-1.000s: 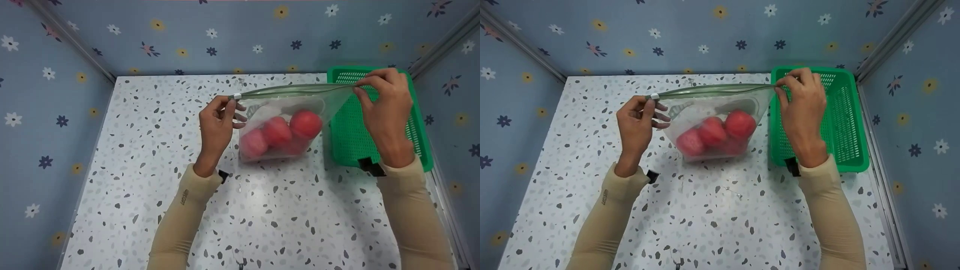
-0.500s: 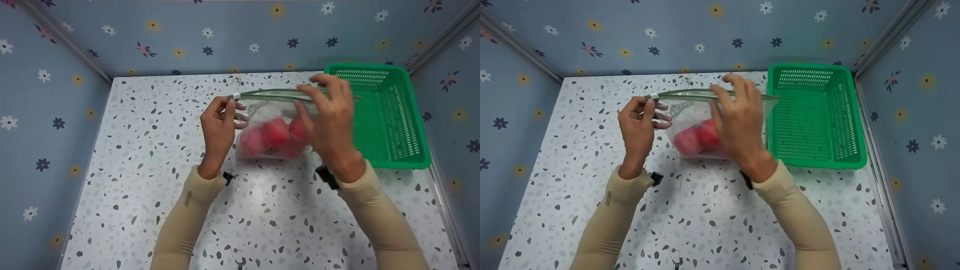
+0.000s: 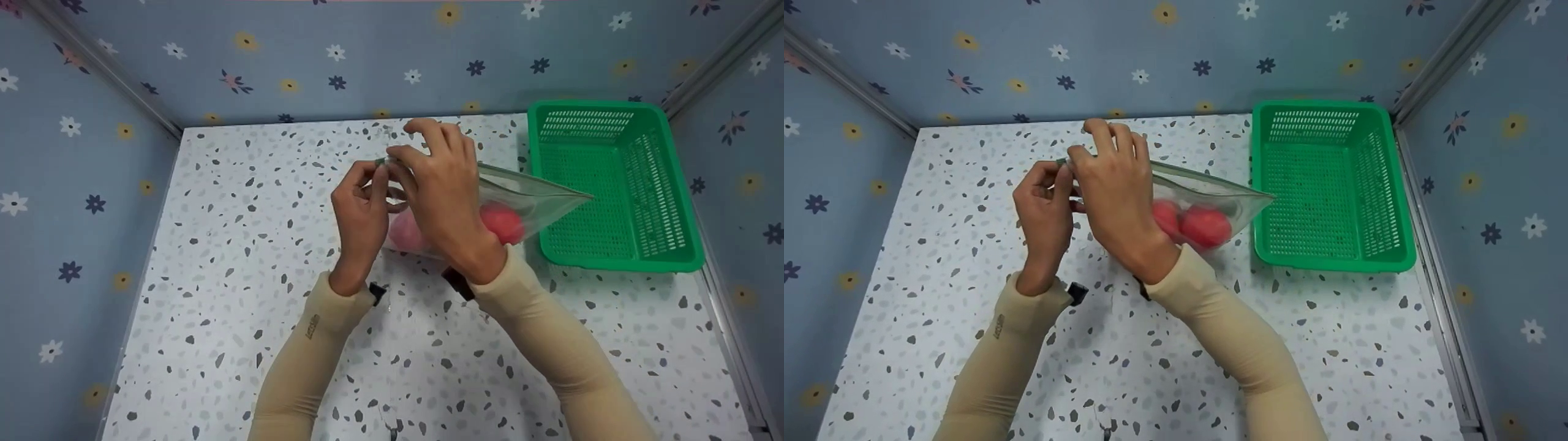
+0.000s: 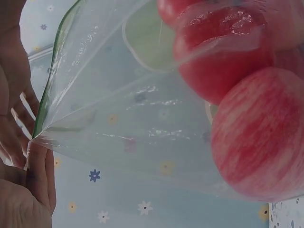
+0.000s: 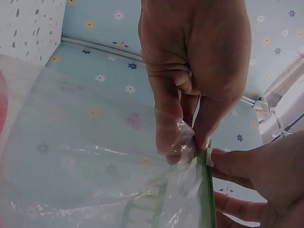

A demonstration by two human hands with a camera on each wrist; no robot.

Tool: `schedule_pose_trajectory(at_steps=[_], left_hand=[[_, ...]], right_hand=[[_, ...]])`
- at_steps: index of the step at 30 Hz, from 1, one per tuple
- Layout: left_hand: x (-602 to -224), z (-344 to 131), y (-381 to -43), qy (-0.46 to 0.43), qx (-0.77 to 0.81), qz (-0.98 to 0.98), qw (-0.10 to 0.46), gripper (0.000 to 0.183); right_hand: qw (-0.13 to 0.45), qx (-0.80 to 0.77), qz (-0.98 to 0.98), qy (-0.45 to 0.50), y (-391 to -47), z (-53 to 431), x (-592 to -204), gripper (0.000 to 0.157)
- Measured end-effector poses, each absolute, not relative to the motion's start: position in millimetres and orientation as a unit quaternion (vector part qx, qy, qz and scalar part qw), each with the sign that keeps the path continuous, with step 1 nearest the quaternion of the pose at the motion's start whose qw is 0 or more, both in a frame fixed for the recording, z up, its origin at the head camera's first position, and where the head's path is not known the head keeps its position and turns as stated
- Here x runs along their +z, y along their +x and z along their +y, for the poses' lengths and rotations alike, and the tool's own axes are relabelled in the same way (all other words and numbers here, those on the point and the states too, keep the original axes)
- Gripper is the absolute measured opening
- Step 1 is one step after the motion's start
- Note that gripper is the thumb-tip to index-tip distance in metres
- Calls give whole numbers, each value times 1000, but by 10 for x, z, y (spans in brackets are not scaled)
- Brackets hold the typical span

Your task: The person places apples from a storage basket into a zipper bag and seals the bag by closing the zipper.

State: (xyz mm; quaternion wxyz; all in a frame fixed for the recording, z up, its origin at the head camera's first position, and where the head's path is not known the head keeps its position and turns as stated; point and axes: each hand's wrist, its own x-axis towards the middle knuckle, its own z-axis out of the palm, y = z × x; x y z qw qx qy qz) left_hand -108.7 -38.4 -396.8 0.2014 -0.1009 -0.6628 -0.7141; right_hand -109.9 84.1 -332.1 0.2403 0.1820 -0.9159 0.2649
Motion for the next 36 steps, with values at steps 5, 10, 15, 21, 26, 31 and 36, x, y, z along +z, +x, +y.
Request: schedule_pose_trajectory(at_steps=[5,10,15,21,26,31,36], left_hand=[[-3962,-366,-1082,-95,-718,-659,200,18],[-3962,-359,-1084,-95,-721,-657,199,19],[-3963,-356,-1091,-99,-722,-654,203,20],[-3951,-361,-1089,-98,-724,-649,213,17],[-3943,-370,-1086,-96,-726,-647,214,18],[-3940,-384,-1082,-92,-719,-655,215,18],[-3945,-397,-1082,-90,-716,-657,220,17]], right_hand=[[246,266,-914,186,-1130,830,-3302,12],[245,249,-918,190,-1147,860,-3292,9],[265,242,-912,200,-1157,900,-3312,9],[283,246,-904,206,-1172,947,-3333,9],[288,255,-897,216,-1185,992,-3338,8],[297,257,-894,216,-1200,1032,-3354,11],[298,258,-895,212,-1213,1071,-3359,13]])
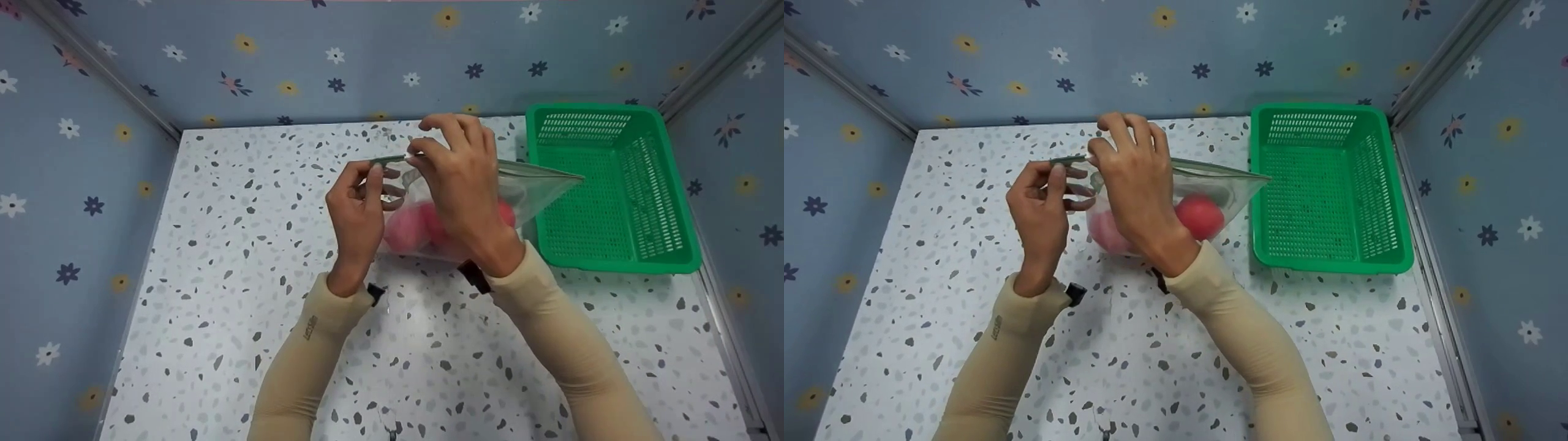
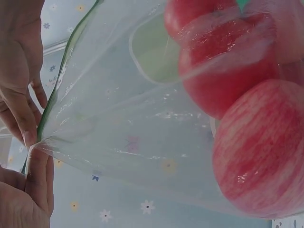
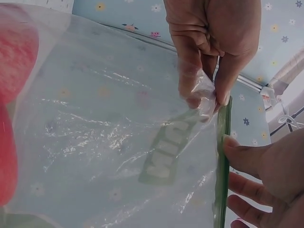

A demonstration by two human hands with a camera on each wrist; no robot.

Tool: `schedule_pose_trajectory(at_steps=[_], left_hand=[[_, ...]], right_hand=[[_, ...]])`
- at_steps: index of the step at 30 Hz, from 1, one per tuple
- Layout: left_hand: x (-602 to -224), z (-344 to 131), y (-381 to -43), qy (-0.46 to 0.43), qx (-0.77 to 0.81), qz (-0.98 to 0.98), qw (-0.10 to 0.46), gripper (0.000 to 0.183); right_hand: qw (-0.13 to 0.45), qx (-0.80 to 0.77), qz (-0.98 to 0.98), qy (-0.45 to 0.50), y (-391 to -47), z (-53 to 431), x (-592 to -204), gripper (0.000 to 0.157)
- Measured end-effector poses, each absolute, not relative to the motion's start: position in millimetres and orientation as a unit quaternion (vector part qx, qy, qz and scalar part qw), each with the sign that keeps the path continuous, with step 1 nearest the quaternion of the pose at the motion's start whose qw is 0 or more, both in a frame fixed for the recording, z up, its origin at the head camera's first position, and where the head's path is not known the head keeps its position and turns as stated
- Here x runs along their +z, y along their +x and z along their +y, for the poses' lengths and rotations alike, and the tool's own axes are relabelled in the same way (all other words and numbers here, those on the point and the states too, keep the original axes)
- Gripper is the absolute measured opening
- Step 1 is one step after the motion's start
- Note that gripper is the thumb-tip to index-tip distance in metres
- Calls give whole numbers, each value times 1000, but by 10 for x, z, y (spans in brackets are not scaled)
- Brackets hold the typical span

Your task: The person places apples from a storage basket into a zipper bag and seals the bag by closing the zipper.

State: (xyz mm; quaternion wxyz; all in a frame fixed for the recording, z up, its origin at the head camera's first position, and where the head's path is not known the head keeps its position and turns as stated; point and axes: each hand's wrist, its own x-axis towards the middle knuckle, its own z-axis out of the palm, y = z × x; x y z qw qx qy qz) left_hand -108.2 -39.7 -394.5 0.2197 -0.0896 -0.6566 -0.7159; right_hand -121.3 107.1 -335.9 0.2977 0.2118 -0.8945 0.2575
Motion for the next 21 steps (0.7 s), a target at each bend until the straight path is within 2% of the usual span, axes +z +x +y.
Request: schedule_pose_trajectory(at_steps=[21], left_hand=[[-3956,-436,-1092,-91,-724,-644,229,15]], right_hand=[[296,264,-898,190,-1234,1375,-3392,16]])
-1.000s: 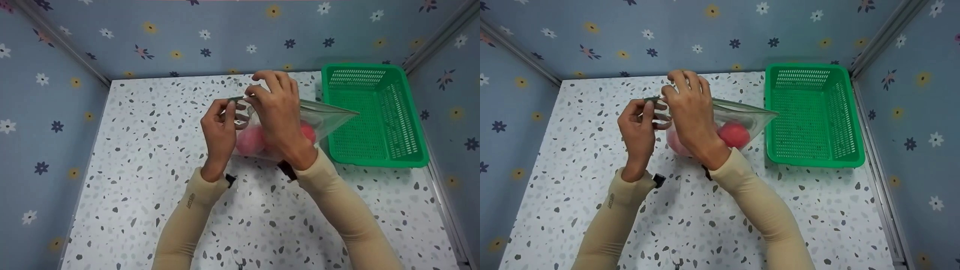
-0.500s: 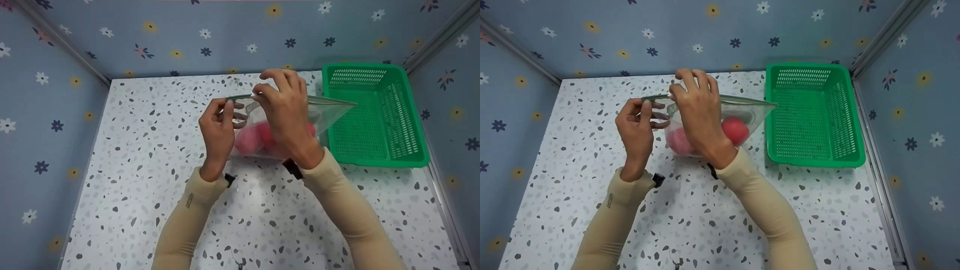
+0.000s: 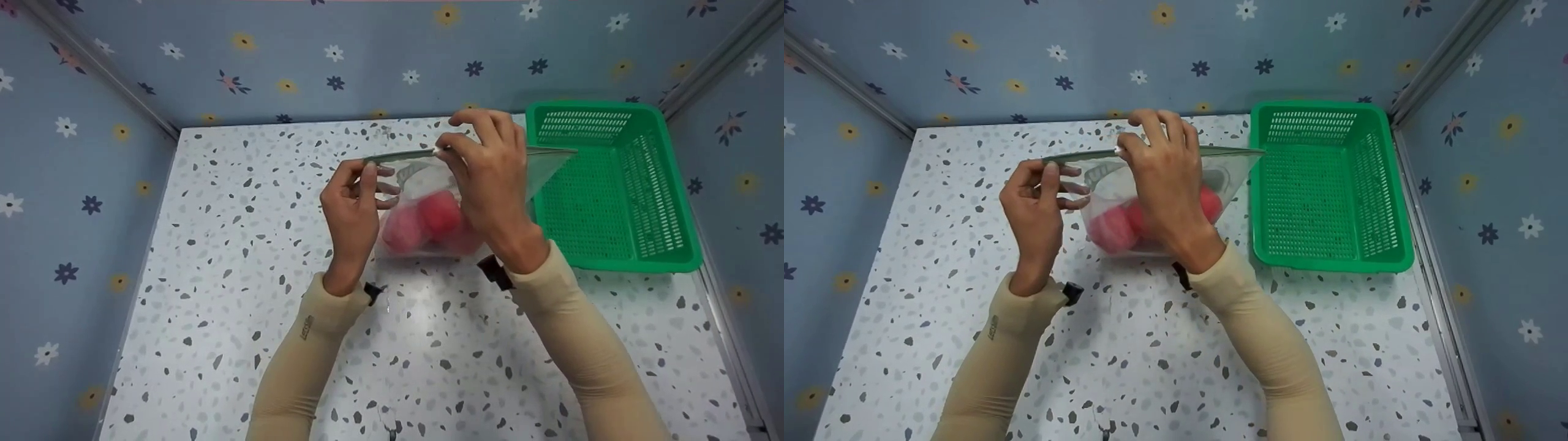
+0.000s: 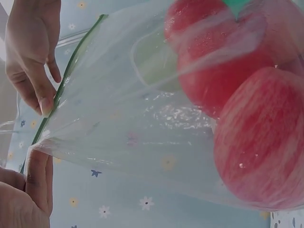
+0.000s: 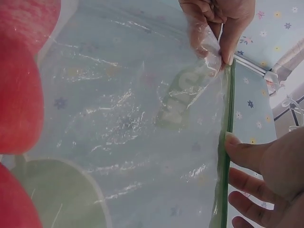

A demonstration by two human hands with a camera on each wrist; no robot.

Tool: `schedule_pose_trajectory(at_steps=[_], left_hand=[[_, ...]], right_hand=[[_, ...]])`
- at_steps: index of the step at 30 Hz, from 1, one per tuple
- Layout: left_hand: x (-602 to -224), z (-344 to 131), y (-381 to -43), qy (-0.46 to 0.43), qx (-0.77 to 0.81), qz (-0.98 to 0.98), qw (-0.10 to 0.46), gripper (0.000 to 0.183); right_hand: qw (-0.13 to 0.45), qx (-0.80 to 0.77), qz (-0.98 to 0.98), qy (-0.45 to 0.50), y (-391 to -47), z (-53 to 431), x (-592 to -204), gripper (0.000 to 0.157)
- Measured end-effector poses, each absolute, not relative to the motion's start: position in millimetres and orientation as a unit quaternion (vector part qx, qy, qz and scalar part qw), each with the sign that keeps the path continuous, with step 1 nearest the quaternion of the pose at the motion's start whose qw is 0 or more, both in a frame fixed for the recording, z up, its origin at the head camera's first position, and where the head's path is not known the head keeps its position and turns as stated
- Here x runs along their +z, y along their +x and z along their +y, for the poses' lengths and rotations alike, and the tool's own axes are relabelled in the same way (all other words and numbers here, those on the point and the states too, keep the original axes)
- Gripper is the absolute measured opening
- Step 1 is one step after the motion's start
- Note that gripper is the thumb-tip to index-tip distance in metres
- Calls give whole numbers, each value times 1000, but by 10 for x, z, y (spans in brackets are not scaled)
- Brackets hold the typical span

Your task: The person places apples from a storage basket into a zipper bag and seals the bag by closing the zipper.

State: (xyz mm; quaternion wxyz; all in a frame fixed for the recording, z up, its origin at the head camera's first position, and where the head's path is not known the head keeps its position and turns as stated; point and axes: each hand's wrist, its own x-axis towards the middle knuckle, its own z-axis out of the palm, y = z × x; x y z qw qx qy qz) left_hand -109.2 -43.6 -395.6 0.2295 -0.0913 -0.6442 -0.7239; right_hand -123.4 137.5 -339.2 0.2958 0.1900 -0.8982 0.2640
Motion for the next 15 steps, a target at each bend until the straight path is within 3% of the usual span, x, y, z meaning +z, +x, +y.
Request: schedule_pose_trajectory(at_steps=[15], left_hand=[[-3973,-465,-1069,-85,-721,-647,232,15]], right_hand=[[311,263,-897,171,-1230,1718,-3440,18]])
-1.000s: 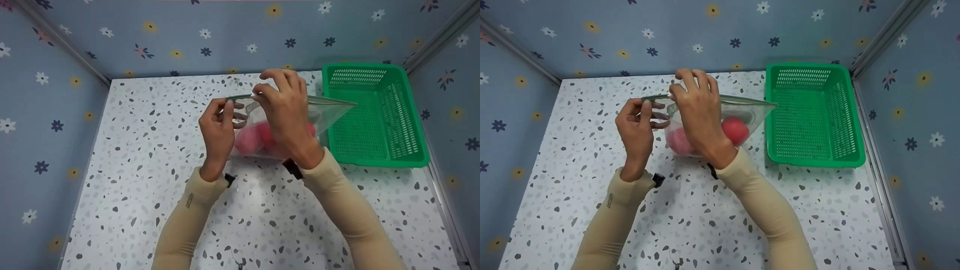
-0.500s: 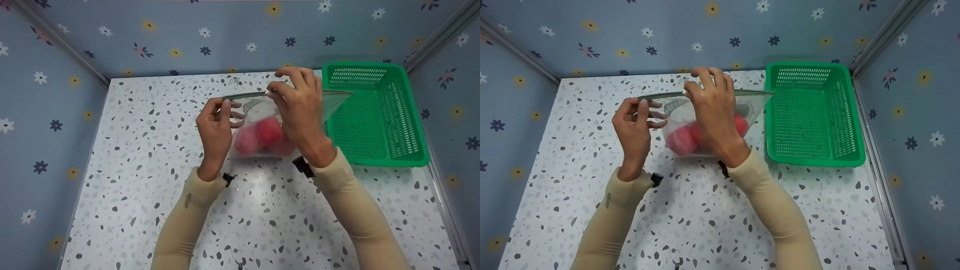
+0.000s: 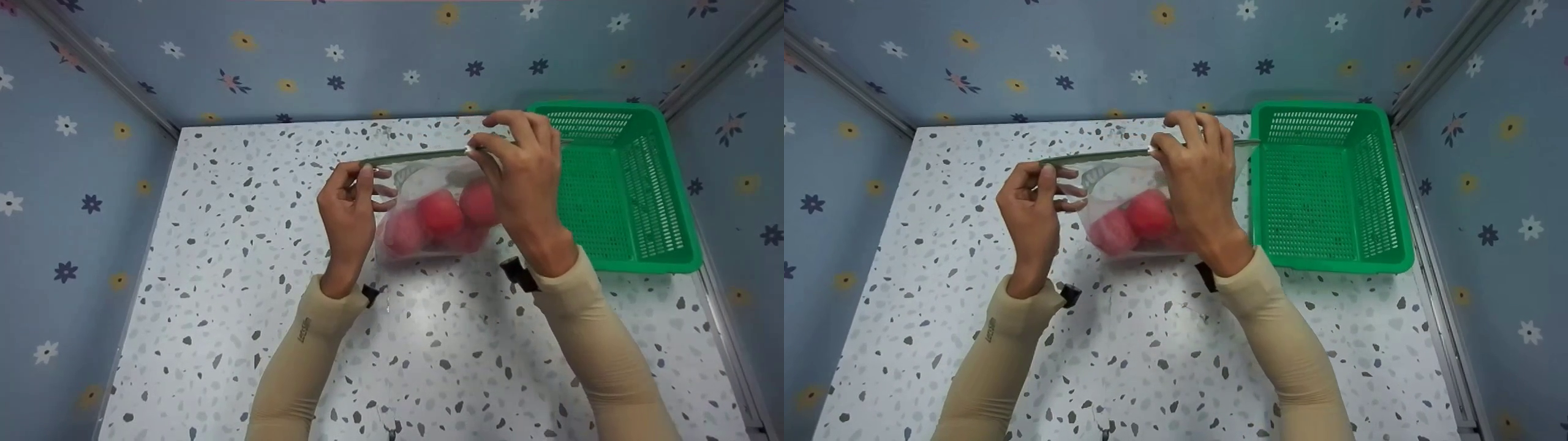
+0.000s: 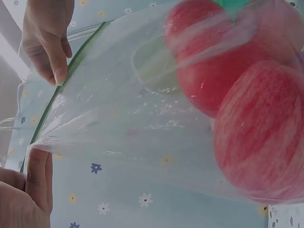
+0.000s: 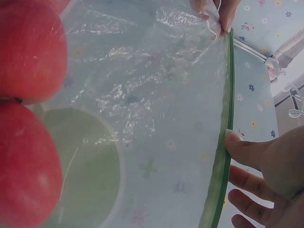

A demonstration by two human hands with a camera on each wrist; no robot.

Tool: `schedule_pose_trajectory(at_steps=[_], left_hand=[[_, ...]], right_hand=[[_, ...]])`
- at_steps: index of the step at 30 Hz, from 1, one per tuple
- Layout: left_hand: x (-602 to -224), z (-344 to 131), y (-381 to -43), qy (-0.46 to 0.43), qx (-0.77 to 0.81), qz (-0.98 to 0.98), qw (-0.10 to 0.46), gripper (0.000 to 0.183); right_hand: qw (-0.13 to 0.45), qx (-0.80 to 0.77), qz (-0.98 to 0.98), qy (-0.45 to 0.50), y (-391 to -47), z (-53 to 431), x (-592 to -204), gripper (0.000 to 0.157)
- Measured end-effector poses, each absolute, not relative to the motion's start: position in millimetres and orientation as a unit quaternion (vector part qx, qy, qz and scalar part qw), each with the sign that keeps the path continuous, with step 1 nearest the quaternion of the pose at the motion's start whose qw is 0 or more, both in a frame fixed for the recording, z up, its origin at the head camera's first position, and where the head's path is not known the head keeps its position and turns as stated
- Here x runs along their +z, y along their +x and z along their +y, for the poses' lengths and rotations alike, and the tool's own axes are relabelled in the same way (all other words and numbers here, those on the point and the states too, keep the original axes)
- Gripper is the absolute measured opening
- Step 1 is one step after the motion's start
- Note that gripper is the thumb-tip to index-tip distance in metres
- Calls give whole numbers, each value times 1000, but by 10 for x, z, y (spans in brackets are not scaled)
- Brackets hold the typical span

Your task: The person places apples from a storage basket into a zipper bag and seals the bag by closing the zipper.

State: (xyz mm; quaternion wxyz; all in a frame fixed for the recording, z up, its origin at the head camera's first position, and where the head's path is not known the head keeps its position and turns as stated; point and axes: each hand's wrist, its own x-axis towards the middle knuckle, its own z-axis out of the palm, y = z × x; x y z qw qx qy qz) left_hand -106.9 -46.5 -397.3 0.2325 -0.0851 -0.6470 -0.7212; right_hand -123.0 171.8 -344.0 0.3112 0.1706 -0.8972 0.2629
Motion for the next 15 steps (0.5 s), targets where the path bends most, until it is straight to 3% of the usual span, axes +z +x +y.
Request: schedule_pose_trajectory(at_steps=[15], left_hand=[[-4017,-483,-1051,-84,-727,-641,231,15]], right_hand=[[318,285,-893,139,-1176,2078,-3517,15]])
